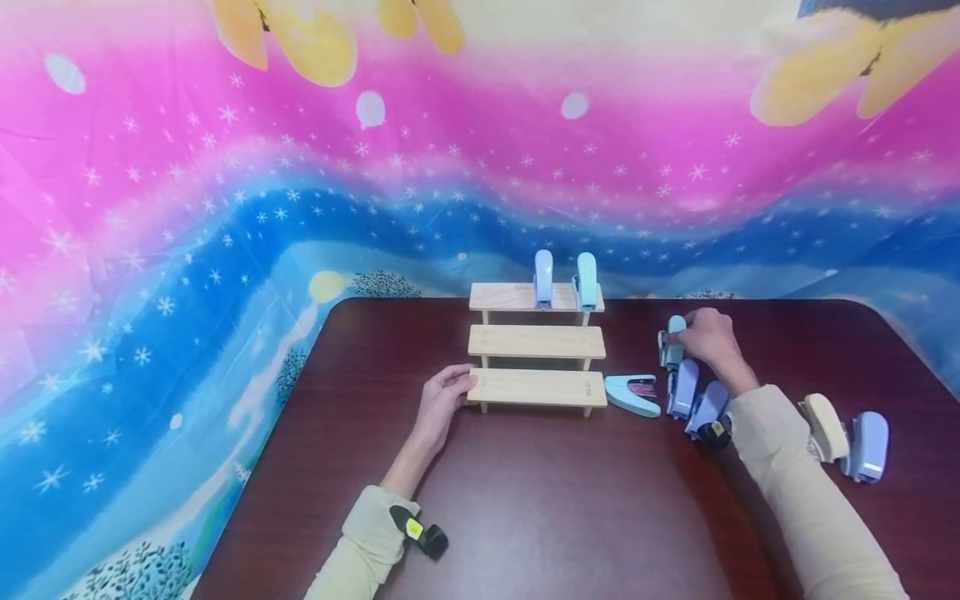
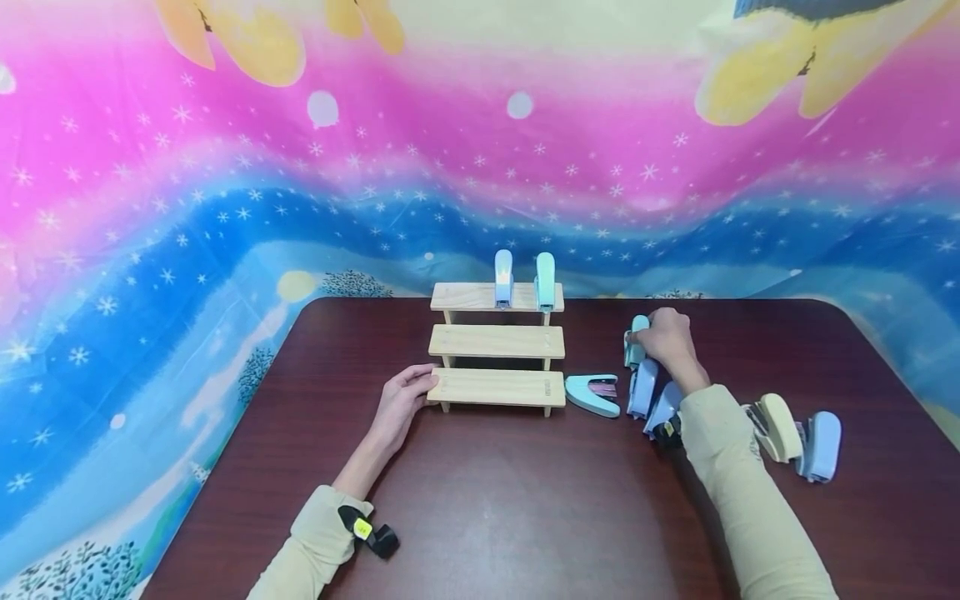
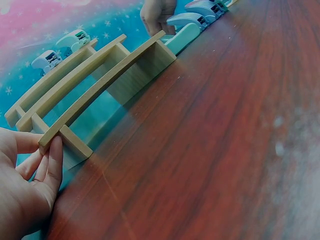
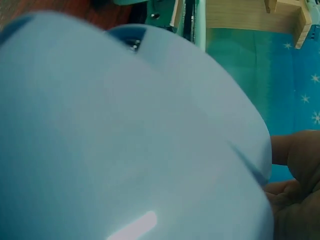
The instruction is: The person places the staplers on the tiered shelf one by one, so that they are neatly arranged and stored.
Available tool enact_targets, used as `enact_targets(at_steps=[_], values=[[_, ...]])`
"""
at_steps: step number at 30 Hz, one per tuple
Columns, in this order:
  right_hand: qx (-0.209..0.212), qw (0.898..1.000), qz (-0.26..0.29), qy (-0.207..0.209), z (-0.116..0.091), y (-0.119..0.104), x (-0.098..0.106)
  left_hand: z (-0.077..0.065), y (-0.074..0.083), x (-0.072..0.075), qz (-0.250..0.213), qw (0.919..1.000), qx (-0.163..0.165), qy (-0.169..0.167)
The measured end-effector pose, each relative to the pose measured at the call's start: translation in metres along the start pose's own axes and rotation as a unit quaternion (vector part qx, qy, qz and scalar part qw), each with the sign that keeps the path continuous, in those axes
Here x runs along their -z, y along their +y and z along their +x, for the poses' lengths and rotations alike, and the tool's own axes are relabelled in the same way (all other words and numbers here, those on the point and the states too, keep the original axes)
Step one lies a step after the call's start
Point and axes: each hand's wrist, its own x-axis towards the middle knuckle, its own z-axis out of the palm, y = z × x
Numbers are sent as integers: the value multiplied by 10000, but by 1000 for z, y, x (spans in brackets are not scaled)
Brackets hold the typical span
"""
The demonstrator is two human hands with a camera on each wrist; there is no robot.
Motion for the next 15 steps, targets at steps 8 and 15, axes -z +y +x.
enact_targets(at_steps=[8, 15], values=[[-11, 9992, 345, 220, 0, -1, -3, 0, 0, 0, -43, 10000, 13, -3], [13, 9967, 536, 607, 2, -6, -1, 1, 1, -1, -87, 10000, 26, 24]])
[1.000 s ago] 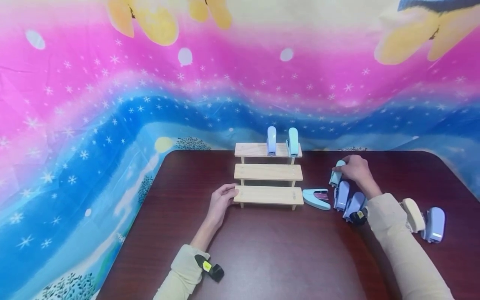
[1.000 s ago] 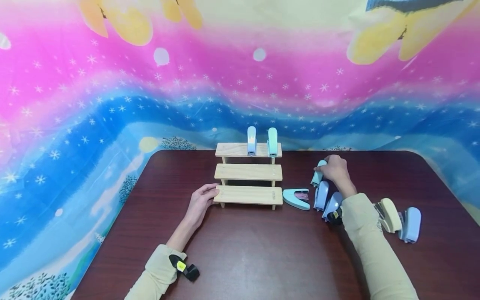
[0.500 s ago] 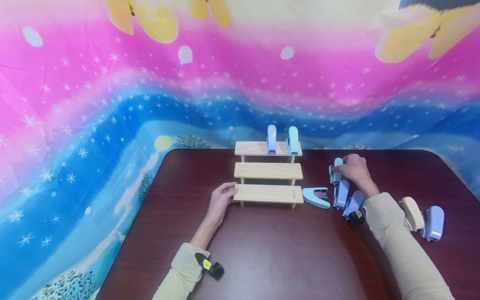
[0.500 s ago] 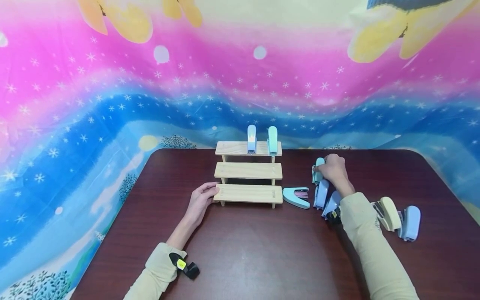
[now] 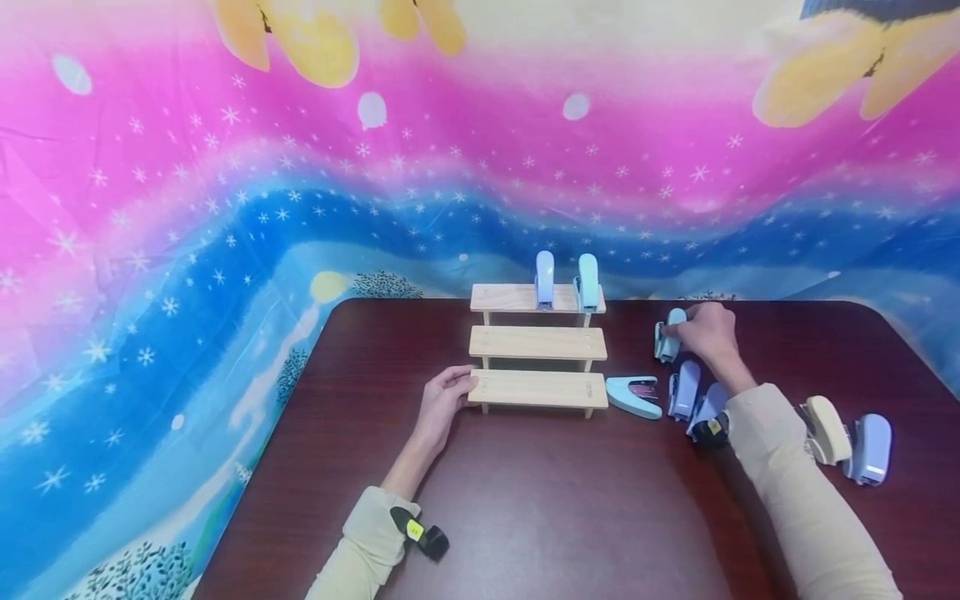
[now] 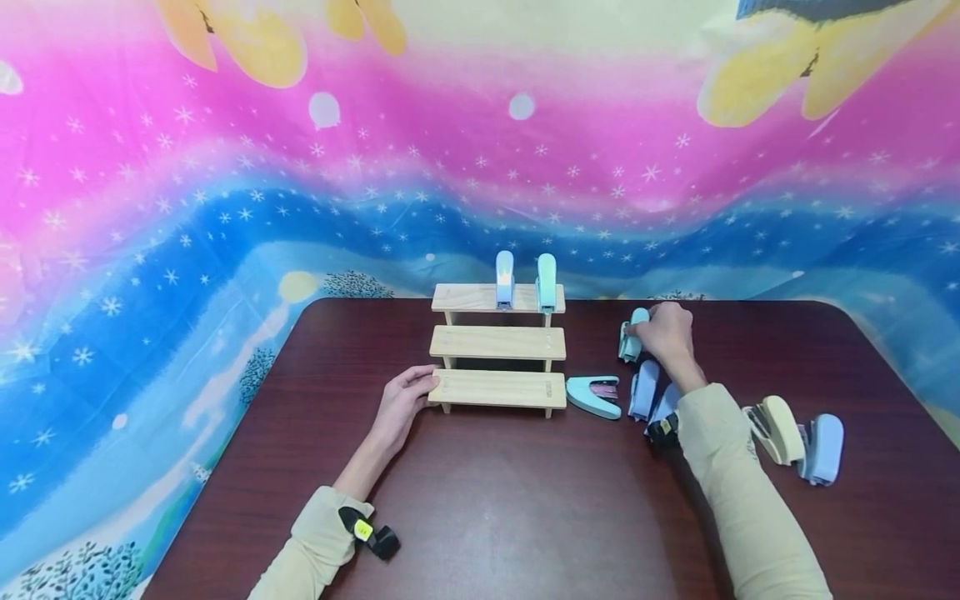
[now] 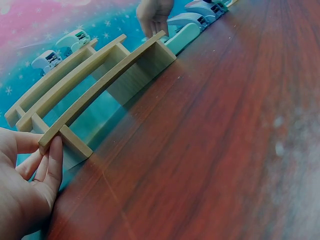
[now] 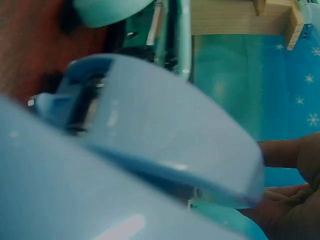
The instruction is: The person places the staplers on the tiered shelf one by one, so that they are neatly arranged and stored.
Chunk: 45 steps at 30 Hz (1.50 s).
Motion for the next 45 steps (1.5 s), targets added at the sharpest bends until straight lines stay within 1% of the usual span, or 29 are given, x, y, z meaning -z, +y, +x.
enact_targets(at_steps=[4, 11, 14, 20, 28, 36, 45], values=[[65, 9998, 95, 173, -1, -7, 4, -1, 0, 0, 11, 10000, 2, 10], [-29, 9986, 403, 350, -4, -23, 15, -1, 0, 0, -27, 10000, 43, 16], [-68, 9981, 469, 388, -4, -32, 21, -1, -1, 1, -12, 10000, 56, 40], [-66, 9961, 785, 398, -7, -53, 34, -1, 0, 2, 12, 10000, 14, 48], [48, 9948, 890, 484, -10, -74, 44, 0, 2, 2, -27, 9999, 11, 104], [52, 9939, 962, 533, -11, -90, 52, -1, 2, 1, -24, 10000, 14, 57], [112, 9922, 1103, 577, -16, -106, 55, 0, 1, 1, -15, 10000, 7, 23]])
